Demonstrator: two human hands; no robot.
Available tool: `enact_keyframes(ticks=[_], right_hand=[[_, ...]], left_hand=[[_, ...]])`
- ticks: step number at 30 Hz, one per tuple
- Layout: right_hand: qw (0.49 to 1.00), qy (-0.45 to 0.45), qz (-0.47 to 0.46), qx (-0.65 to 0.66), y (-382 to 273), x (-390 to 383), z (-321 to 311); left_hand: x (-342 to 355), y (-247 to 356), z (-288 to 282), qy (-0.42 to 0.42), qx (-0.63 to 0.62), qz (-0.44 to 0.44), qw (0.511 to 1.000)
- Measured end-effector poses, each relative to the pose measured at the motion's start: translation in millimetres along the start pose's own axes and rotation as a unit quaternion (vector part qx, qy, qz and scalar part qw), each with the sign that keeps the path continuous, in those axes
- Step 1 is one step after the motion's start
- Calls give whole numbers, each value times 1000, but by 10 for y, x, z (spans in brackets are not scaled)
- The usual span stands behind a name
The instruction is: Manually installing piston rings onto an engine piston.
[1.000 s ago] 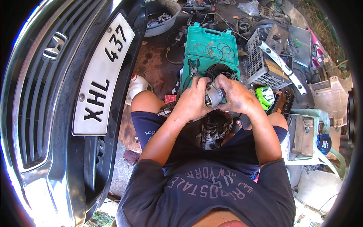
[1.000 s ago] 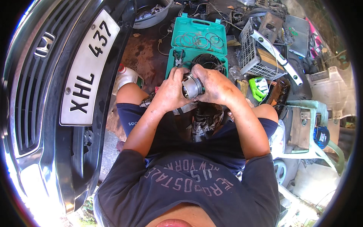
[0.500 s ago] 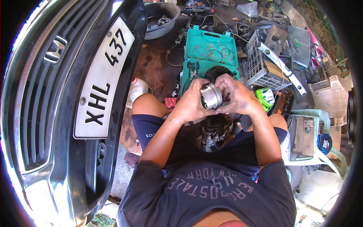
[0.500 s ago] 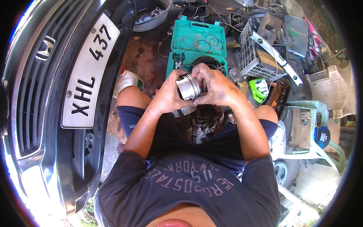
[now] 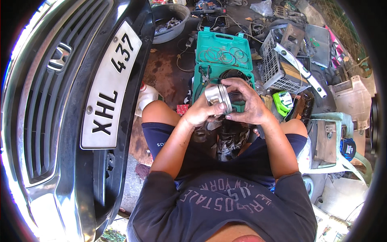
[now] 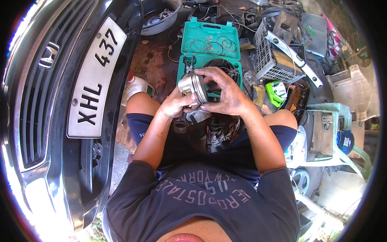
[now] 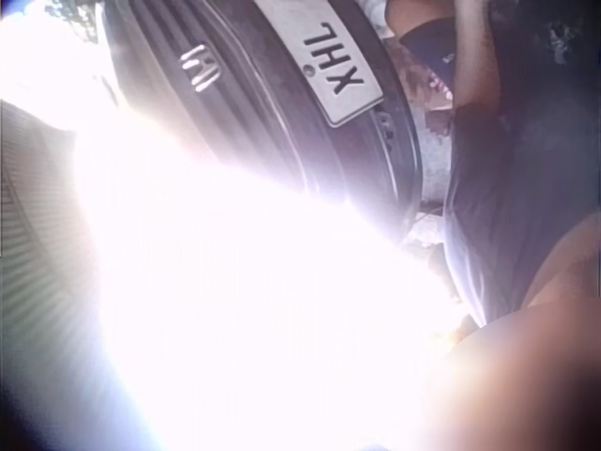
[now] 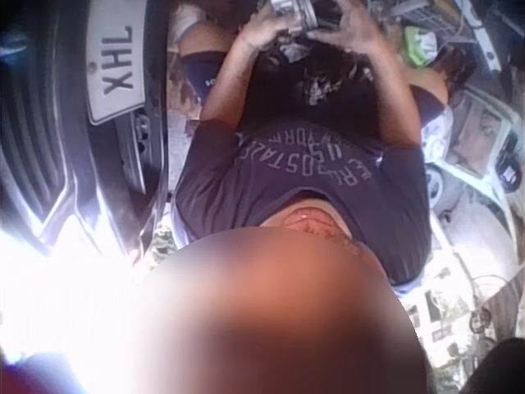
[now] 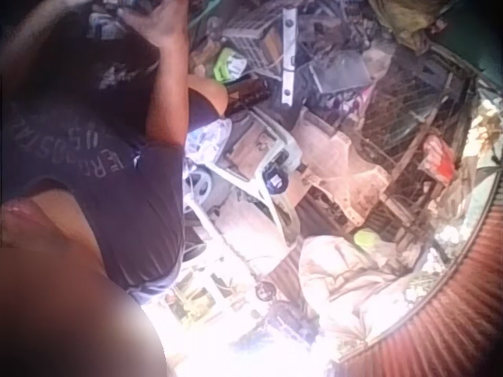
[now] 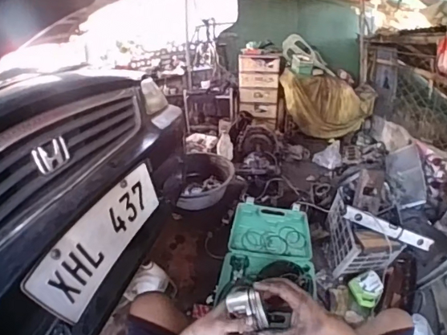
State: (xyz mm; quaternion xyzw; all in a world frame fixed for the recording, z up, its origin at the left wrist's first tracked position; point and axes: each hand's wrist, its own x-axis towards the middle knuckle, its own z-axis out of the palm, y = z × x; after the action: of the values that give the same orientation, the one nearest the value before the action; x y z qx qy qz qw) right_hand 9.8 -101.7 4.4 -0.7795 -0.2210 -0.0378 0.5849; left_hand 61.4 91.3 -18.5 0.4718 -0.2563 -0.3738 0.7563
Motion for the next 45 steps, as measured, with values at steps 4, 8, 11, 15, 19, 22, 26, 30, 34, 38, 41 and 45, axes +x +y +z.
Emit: enact_keyframes(ticks=[4,8,11,15,19,22,26,30,34,38,41,45], right_hand=[[999,14,23,-46,-32,34,-3],[995,15,3,-96,-18,37,-36],[995,12,0,-102,12,44,-49],[993,25,-8,-115,35,28,-33],[990,29,-6,-137,7,33,-25],[983,51,-1,-175,-80,43,35],[974,73,9,-215,-202,49,100],[971,85,-14,-224,-184,29,110],[974,74,7,-216,-208,34,102],[965,82,-25,-247,-164,24,96],[966,87,-28,-242,-61,7,77],[977,69,-23,-201,5,6,30]], left_hand=[[-23,-158,-3,30,-130,-56,990],[6,-208,10,75,-225,-108,965],[26,-215,9,54,-228,-113,966],[38,-225,-9,43,-231,-119,965],[39,-237,-24,48,-241,-136,960],[45,-274,-78,40,-272,-145,950],[34,-280,-103,15,-289,-148,946],[28,-261,-80,34,-261,-132,956],[46,-318,-125,32,-237,-112,964],[60,-289,-105,44,-201,-98,974],[92,-270,-76,57,-204,-113,971],[96,-268,-68,76,-261,-171,947]])
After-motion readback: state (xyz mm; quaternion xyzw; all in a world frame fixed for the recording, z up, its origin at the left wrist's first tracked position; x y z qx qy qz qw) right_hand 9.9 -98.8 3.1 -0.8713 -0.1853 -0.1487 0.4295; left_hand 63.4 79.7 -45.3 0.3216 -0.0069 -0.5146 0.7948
